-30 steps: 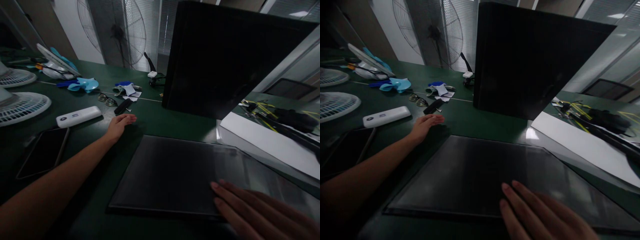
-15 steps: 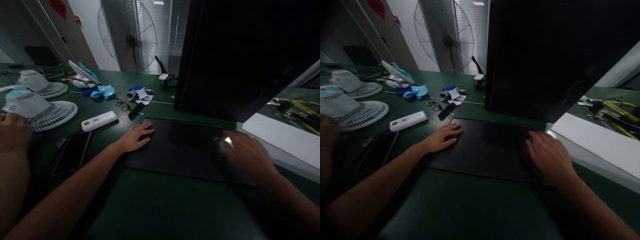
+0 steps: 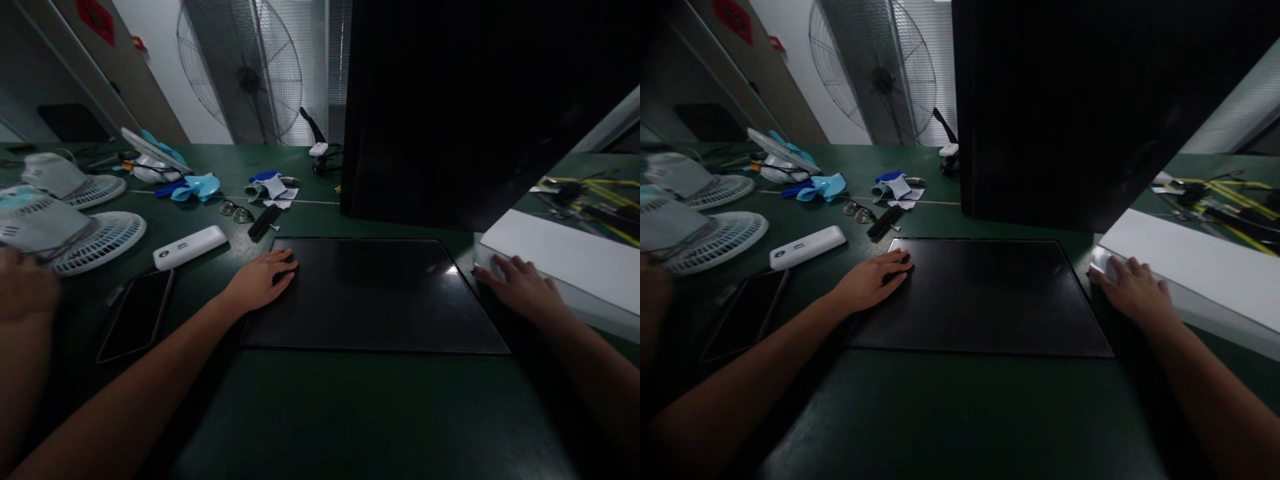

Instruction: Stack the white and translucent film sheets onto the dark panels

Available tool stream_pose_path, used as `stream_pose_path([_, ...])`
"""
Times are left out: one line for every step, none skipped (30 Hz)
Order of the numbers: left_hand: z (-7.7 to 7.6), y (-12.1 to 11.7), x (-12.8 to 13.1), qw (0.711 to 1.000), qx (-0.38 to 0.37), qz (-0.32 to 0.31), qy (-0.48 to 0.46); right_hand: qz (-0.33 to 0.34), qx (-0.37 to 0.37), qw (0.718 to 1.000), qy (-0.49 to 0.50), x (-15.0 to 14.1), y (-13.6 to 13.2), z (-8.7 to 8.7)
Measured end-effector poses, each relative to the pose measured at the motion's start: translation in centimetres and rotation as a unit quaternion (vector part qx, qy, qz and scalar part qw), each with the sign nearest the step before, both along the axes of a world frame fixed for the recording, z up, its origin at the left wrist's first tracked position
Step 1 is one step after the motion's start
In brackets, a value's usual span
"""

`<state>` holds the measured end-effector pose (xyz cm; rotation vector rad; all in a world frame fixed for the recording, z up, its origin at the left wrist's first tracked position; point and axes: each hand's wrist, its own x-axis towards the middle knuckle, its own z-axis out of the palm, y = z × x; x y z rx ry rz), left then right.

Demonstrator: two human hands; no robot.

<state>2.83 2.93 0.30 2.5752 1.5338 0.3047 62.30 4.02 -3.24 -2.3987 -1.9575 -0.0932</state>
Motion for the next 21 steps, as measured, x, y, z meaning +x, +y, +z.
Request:
stream_pose_path([-0.1,0.0,0.0,1.000,0.006,0.002,-0.006,0.001,0.004,1.000,0.004,0.0,-0.1,0.2])
stream_pose_path([-0.2,0.0,0.0,1.000,0.011,0.004,-0.015,-0.001,0.009,1.000,0.009,0.0,-0.1,0.3])
stream_pose_path([-0.4,0.1,-0.1,0.999,0.016,0.005,-0.028,-0.004,0.015,1.000,0.012,0.1,-0.2,0.5])
stream_pose_path([-0.5,0.2,-0.1,0.999,0.020,0.006,-0.043,-0.006,0.020,1.000,0.015,0.1,-0.3,0.6])
stream_pose_path([-0.7,0.3,-0.2,0.998,0.020,0.007,-0.058,-0.009,0.025,1.000,0.016,0.2,-0.3,0.7])
stream_pose_path([-0.9,0.4,-0.3,0.997,0.018,0.008,-0.071,-0.013,0.029,0.999,0.018,0.3,-0.4,0.7])
stream_pose_path([-1.0,0.5,-0.4,0.997,0.015,0.008,-0.082,-0.017,0.034,0.999,0.019,0.4,-0.4,0.8])
stream_pose_path([-1.0,0.5,-0.5,0.996,0.012,0.007,-0.089,-0.023,0.040,0.999,0.019,0.5,-0.4,0.9])
stream_pose_path([-1.1,0.6,-0.6,0.996,0.009,0.006,-0.093,-0.030,0.047,0.998,0.019,0.6,-0.4,1.0])
stream_pose_path([-1.1,0.6,-0.6,0.995,0.008,0.006,-0.095,-0.037,0.055,0.998,0.019,0.7,-0.3,1.0])
stream_pose_path([-1.1,0.6,-0.6,0.995,0.006,0.006,-0.097,-0.043,0.063,0.997,0.019,0.8,-0.2,1.1])
stream_pose_path([-1.1,0.6,-0.6,0.995,0.006,0.005,-0.099,-0.045,0.067,0.996,0.020,0.9,-0.1,1.2])
stream_pose_path([-1.1,0.6,-0.7,0.995,0.006,0.005,-0.101,-0.047,0.070,0.996,0.023,1.0,0.0,1.2])
stream_pose_path([-1.1,0.6,-0.7,0.995,0.005,0.005,-0.102,-0.050,0.070,0.996,0.027,1.1,0.1,1.2])
stream_pose_path([-1.1,0.6,-0.7,0.995,0.005,0.004,-0.104,-0.057,0.069,0.995,0.033,1.2,0.3,1.1])
stream_pose_path([-1.1,0.7,-0.7,0.994,0.006,0.004,-0.105,-0.068,0.068,0.995,0.041,1.4,0.4,1.1])
stream_pose_path([-1.2,0.7,-0.7,0.994,0.006,0.003,-0.107,-0.083,0.066,0.993,0.051,1.5,0.5,1.1])
stream_pose_path([-1.2,0.7,-0.7,0.994,0.006,0.004,-0.109,-0.099,0.064,0.991,0.063,1.6,0.6,1.1])
stream_pose_path([-1.2,0.7,-0.7,0.994,0.004,0.004,-0.110,-0.112,0.061,0.989,0.076,1.7,0.7,1.1])
stream_pose_path([-1.2,0.7,-0.7,0.994,0.002,0.004,-0.111,-0.121,0.058,0.987,0.090,1.8,0.8,1.2])
stream_pose_path([-1.2,0.7,-0.7,0.994,0.000,0.005,-0.111,-0.127,0.053,0.985,0.104,1.9,0.9,1.4])
